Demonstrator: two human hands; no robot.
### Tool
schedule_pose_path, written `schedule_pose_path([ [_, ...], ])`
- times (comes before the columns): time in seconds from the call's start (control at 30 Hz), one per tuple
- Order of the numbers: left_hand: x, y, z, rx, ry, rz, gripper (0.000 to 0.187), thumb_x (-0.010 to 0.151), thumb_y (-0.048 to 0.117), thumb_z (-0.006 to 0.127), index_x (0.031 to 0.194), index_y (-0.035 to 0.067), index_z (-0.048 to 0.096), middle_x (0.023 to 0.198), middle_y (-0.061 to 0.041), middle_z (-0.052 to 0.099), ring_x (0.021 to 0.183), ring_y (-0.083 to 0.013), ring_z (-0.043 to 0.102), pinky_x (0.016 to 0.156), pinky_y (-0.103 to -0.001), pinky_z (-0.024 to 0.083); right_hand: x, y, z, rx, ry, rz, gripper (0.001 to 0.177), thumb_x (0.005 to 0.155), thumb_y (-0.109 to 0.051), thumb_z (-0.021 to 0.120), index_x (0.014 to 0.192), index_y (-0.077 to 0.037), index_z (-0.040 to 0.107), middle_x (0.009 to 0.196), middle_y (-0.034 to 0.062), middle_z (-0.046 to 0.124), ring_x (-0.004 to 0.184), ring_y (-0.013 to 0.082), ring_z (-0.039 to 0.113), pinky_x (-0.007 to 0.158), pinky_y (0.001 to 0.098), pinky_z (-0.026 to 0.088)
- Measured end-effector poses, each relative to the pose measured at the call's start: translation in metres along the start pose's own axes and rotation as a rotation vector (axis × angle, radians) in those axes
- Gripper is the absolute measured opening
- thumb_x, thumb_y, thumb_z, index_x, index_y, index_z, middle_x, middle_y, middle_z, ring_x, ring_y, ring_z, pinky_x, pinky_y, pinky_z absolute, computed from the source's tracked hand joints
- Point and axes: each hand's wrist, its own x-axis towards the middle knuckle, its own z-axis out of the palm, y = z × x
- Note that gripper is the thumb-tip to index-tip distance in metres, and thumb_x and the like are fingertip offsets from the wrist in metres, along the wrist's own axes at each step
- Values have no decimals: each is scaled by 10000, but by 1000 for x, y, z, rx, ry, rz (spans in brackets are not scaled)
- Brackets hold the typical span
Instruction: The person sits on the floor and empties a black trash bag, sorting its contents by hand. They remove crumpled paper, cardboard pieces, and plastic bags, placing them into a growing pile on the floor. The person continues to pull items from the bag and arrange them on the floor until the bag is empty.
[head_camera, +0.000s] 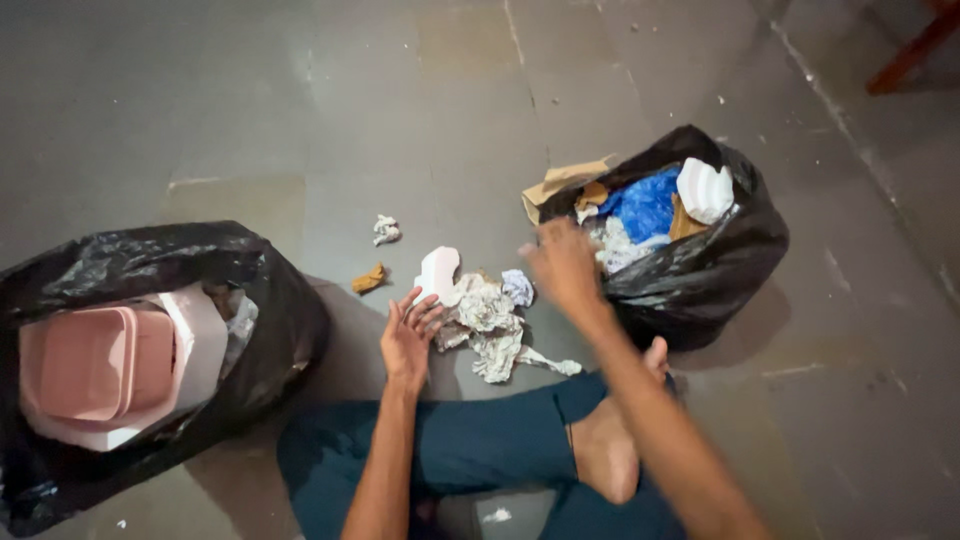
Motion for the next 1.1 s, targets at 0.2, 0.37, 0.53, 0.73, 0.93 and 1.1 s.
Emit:
schedule_pose_path([
  [0.2, -1, 4, 7, 0, -7, 9, 651, 1033, 562, 411, 1430, 59, 524, 1289, -130, 657, 1143, -238, 634, 984, -378, 472, -14, 129, -104, -416, -96, 134, 315, 898, -338, 708, 1072, -76, 690, 1068, 189, 674, 980, 396, 687, 789, 525, 550],
  [0.37, 1, 2, 8, 43, 0, -10, 649, 1030, 573, 394, 1415, 69, 530, 1272, -115, 662, 1138, -226, 632, 975, -365, 472, -64, 180, -137, -432, -191, 306, 409, 860, -390, 699, 1158, -119, 633, 1181, 207, 644, 963, 425, 690, 767, 533, 555],
  [0.53, 4, -6, 16, 267, 14, -33, 604, 1045, 537, 391, 1333, 50, 601, 1092, -101, 718, 949, -189, 671, 825, -322, 496, -95, 210, -141, -379, -321, 413, 427, 952, -472, 631, 1219, -140, 614, 1178, 220, 680, 1045, 447, 681, 884, 547, 543],
  [0.73, 9, -37, 72, 483, -144, -84, 560, 1045, 484, 484, 1282, 6, 654, 951, -76, 723, 736, -128, 662, 587, -243, 478, -133, 252, -137, -290, -442, 527, 491, 908, -487, 678, 1234, -128, 603, 1144, 256, 712, 1081, 449, 678, 922, 522, 529],
  [0.93, 26, -80, 195, 672, -88, -218, 760, 923, 696, 446, 1369, 90, 550, 853, -101, 732, 551, -143, 637, 447, -278, 474, -134, 272, -119, -209, -607, 520, 472, 874, -507, 710, 1139, -117, 671, 1108, 202, 765, 1053, 378, 723, 905, 470, 551],
  [1.1, 59, -113, 267, 778, 44, -405, 953, 946, 627, 608, 1518, 5, 167, 890, -237, 737, 558, -302, 677, 489, -374, 553, -129, 254, -115, -177, -639, 500, 492, 822, -480, 760, 1200, -186, 645, 1074, 176, 757, 1009, 350, 737, 874, 453, 555],
])
